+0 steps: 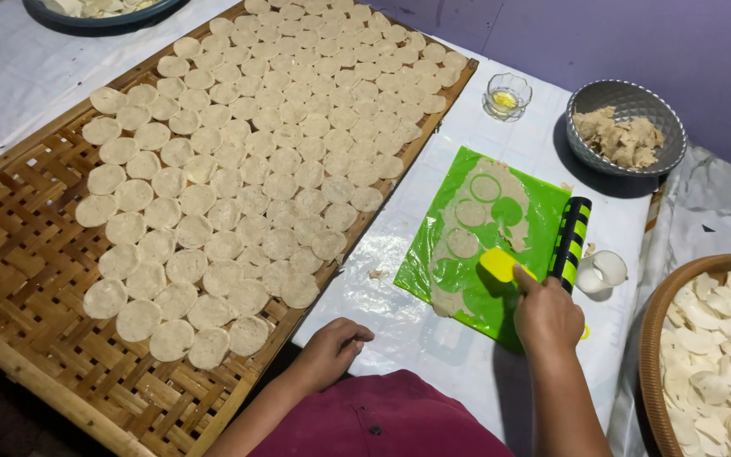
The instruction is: Rolling out dough on a plastic sheet and cutting out small circular discs to be placed on a large drying tray.
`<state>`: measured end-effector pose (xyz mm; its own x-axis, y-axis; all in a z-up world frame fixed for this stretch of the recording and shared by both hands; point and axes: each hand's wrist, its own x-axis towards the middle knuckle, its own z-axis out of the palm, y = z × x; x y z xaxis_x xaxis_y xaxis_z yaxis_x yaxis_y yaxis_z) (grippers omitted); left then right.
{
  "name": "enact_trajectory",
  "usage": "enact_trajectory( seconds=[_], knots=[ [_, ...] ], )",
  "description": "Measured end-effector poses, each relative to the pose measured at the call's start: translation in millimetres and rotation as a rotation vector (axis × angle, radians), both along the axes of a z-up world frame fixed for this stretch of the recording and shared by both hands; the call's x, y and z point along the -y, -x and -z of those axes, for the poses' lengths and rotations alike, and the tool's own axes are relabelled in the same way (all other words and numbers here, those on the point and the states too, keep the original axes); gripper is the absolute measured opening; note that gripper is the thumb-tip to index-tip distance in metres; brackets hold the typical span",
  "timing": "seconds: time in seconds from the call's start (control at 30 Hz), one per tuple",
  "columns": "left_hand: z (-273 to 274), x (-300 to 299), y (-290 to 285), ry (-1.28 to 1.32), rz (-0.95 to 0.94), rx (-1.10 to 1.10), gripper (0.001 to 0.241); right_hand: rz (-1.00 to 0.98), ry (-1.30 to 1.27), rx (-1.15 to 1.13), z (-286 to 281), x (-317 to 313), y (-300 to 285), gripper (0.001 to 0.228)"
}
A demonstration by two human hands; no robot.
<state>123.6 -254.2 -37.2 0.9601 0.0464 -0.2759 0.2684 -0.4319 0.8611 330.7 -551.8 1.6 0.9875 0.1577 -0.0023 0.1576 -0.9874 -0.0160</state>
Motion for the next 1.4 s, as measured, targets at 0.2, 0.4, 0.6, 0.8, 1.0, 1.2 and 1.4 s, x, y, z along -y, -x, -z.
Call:
enact_trajectory(
  seconds=[0.2,0.4,0.6,0.8,1.0,1.2,1.4],
  knots=[
    [-4,0,-3,-0.016,-0.001,-0.01,0.024,-0.079,0.041,0.004,29,-6,-8,0.046],
    [-1,2,-1,-0.02,0.0,0.007,0.024,-0.095,0.055,-0.013,21,-21,-27,0.046],
    [2,-2,3,-0.005,0.0,0.045,0.024,-0.089,0.055,-0.032,22,-15,-21,0.047],
    [-4,-1,-1,-0.01,-0.001,0.009,0.024,-0.112,-0.09,0.037,33,-25,-37,0.041],
    [-1,-1,1,0.015,-0.005,-0.006,0.024,-0.119,-0.244,0.055,-11,-33,-17,0.038],
    [-8,-6,-1,0.234,-0.134,-0.074,0.028,-0.388,-0.305,0.166,-52,-45,1,0.034],
    [7,-32,-16,0.823,-0.395,0.201,0.045,-0.812,-0.419,0.04,-96,-74,38,0.045]
  ],
)
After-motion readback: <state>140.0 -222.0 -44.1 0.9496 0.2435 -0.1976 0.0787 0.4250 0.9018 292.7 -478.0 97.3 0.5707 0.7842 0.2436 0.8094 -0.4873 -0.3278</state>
